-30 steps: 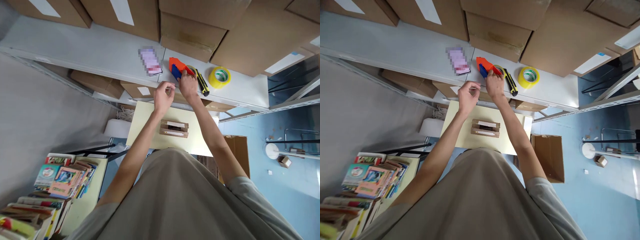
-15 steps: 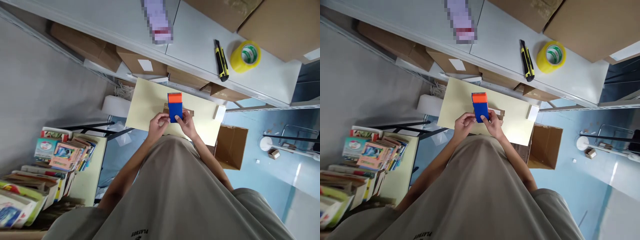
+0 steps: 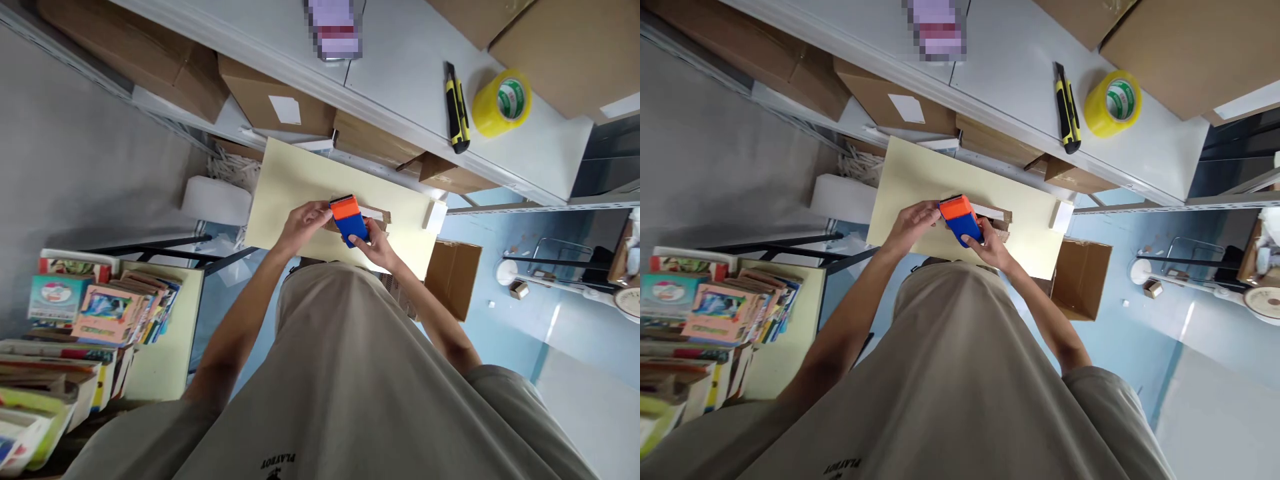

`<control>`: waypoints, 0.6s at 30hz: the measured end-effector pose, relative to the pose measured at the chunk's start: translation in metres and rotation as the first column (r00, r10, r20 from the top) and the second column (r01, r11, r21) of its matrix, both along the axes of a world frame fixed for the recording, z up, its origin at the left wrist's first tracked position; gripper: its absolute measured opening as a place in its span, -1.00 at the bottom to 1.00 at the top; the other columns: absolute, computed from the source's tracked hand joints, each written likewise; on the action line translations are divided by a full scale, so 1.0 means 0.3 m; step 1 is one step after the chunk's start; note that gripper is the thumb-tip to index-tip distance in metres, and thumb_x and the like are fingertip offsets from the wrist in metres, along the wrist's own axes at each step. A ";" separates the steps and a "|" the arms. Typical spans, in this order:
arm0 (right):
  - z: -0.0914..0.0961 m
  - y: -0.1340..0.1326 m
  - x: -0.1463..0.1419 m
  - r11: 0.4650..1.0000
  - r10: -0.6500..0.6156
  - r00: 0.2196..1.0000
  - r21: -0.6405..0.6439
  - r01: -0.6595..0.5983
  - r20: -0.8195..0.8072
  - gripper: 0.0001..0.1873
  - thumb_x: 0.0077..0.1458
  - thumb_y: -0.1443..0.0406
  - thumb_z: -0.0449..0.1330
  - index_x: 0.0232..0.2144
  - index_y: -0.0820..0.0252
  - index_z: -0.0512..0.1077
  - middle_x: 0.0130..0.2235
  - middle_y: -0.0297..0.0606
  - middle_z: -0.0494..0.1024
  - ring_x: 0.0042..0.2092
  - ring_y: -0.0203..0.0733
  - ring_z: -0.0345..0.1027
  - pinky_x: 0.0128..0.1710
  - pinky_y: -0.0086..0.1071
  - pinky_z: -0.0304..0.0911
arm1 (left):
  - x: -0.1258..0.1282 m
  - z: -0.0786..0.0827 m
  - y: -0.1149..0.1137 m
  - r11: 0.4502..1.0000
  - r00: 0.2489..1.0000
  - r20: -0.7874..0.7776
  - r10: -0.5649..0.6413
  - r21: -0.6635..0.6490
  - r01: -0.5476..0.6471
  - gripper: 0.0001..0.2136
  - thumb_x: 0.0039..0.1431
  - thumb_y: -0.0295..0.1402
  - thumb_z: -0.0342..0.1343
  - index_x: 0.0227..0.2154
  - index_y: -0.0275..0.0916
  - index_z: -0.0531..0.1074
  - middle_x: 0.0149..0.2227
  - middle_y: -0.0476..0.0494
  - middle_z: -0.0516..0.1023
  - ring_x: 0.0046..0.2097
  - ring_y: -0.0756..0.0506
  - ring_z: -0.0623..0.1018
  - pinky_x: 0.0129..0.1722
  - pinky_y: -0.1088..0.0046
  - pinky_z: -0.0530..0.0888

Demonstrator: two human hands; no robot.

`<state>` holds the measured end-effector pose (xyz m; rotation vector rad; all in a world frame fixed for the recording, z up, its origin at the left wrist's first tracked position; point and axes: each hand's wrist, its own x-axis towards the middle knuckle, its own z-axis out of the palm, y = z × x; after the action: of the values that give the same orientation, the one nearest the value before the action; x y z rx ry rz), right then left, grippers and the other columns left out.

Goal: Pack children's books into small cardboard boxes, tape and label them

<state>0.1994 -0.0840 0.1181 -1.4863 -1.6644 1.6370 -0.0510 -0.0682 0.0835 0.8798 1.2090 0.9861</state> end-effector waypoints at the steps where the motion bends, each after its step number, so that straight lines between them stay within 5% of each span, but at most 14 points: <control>1: 0.012 -0.002 0.005 1.000 0.022 0.999 0.002 -0.022 0.024 -0.20 0.27 -0.50 0.23 0.04 -0.02 0.28 0.00 -0.10 0.63 -0.03 0.03 0.56 0.00 -0.04 0.58 | -0.017 0.001 0.017 1.000 0.999 0.014 -0.029 0.009 0.029 -0.37 0.07 0.29 0.53 -0.07 -0.18 0.76 -0.10 -0.25 0.78 -0.07 -0.22 0.73 -0.12 0.32 0.64; 5: 0.050 -0.007 0.013 0.994 0.087 0.983 0.051 -0.096 0.159 -0.25 0.28 -0.47 0.24 -0.01 -0.03 0.28 -0.10 -0.15 0.62 -0.15 0.03 0.50 -0.07 0.02 0.55 | -0.070 0.029 0.052 0.984 0.987 0.021 -0.161 0.078 0.159 -0.40 0.05 0.24 0.57 -0.08 -0.17 0.79 0.01 -0.29 0.77 -0.01 -0.26 0.74 -0.07 0.28 0.67; 9: 0.074 -0.016 -0.002 0.982 0.128 0.954 0.099 -0.160 0.272 -0.28 0.31 -0.45 0.21 -0.02 -0.03 0.28 -0.12 -0.14 0.63 -0.17 0.07 0.49 -0.08 0.04 0.53 | -0.113 0.032 0.058 0.975 0.977 0.064 -0.205 0.100 0.198 -0.38 0.14 0.35 0.47 -0.17 -0.18 0.78 -0.09 -0.29 0.77 -0.06 -0.26 0.73 -0.07 0.24 0.67; 18: 0.137 -0.012 -0.058 0.969 0.230 0.891 -0.007 -0.247 0.391 -0.41 0.28 -0.26 0.31 -0.04 0.03 0.35 -0.17 -0.17 0.67 -0.25 0.02 0.49 -0.20 -0.09 0.44 | -0.151 -0.105 0.042 0.976 0.962 0.184 -0.200 -0.050 0.213 -0.49 0.05 0.17 0.59 -0.32 -0.22 0.68 -0.31 -0.16 0.65 -0.31 -0.09 0.54 -0.26 0.33 0.50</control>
<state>0.1819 -0.0874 0.1592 -1.7295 -2.1582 1.4750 -0.0963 -0.0556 0.0520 0.8263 0.9725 0.8303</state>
